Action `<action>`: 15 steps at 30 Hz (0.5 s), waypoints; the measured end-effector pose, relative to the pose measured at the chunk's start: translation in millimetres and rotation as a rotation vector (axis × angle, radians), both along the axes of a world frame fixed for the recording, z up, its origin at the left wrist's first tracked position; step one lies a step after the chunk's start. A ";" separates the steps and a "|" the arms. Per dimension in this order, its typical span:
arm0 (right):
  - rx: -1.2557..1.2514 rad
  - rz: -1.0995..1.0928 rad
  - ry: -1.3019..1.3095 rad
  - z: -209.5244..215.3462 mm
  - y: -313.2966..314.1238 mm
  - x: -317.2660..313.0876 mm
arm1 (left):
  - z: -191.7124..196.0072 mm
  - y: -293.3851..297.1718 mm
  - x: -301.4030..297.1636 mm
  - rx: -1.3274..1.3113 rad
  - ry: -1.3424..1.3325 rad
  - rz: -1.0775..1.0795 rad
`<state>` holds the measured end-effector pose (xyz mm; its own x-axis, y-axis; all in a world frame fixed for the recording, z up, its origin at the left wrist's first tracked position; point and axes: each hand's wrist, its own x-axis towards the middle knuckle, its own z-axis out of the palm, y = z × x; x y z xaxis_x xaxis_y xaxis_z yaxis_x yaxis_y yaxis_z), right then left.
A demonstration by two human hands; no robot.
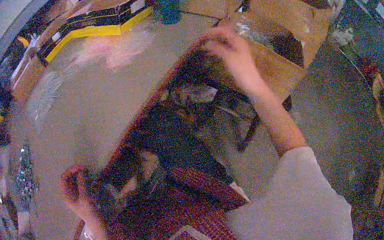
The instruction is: The person is picking up small metal screws and nuts from a table and placing them into a small transparent plastic bag.
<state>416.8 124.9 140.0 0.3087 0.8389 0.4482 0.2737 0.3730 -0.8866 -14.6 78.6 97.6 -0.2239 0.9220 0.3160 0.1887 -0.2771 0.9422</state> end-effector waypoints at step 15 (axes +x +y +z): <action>0.318 0.313 -1.214 -49.9 69.8 -154.1 | -7.0 -8.2 -2.8 0.012 0.129 0.043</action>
<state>262.8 194.7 90.1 -0.6233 0.6067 0.4934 0.6995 0.7146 0.0051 -17.4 70.4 90.7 -0.2196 0.9083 0.3561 0.3203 -0.2776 0.9057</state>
